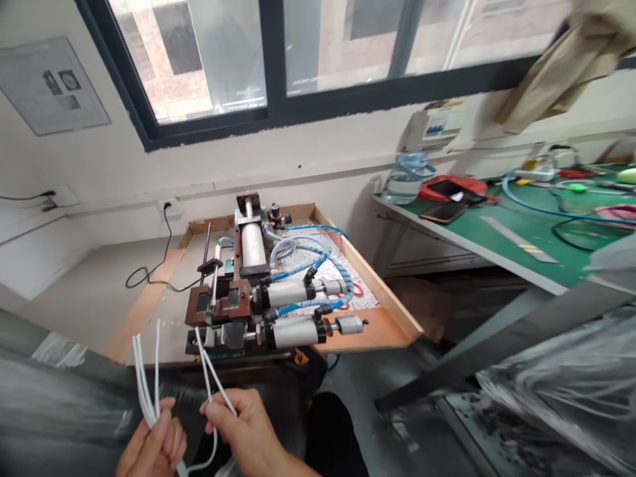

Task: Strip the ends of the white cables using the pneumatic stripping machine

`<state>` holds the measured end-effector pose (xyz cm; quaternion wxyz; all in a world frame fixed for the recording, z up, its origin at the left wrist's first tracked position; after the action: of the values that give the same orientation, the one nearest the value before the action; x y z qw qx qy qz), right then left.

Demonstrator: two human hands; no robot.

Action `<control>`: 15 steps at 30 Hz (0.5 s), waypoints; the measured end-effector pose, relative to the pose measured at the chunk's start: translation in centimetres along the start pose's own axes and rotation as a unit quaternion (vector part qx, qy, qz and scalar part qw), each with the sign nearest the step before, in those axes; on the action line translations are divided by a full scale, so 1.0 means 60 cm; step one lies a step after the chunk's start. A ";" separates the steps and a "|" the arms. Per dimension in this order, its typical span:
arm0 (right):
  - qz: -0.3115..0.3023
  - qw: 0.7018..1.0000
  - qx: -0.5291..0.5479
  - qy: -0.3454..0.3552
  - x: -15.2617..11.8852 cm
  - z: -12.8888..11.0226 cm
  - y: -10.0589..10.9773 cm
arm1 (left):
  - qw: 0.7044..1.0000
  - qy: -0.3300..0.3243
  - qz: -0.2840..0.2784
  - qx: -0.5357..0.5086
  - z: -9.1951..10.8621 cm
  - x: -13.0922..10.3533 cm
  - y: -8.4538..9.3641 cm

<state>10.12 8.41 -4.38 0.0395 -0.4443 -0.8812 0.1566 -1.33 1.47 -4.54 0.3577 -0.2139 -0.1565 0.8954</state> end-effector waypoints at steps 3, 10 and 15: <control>-0.053 0.996 -0.072 -0.014 -0.032 0.012 0.010 | 0.999 0.034 -0.029 0.004 0.003 -0.010 -0.007; -0.128 0.985 -0.106 -0.046 -0.062 0.028 0.010 | 0.994 0.009 -0.001 0.110 -0.001 -0.014 0.005; -0.139 0.981 -0.132 -0.006 -0.062 0.000 0.002 | 0.981 -0.034 0.039 0.185 0.004 -0.004 0.024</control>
<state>12.45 5.51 -4.19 -0.0031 -0.3178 -0.9475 0.0345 -2.13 0.28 -4.91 0.3502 -0.1196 0.0085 0.9290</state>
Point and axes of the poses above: each hand's wrist, its own x-axis towards the middle knuckle, its own y-axis out of the back of the hand, z = x × y, the point moved 4 cm from there along x, towards the middle knuckle, and after that the axes turned 1 degree about -x, right-handed, at the moved point
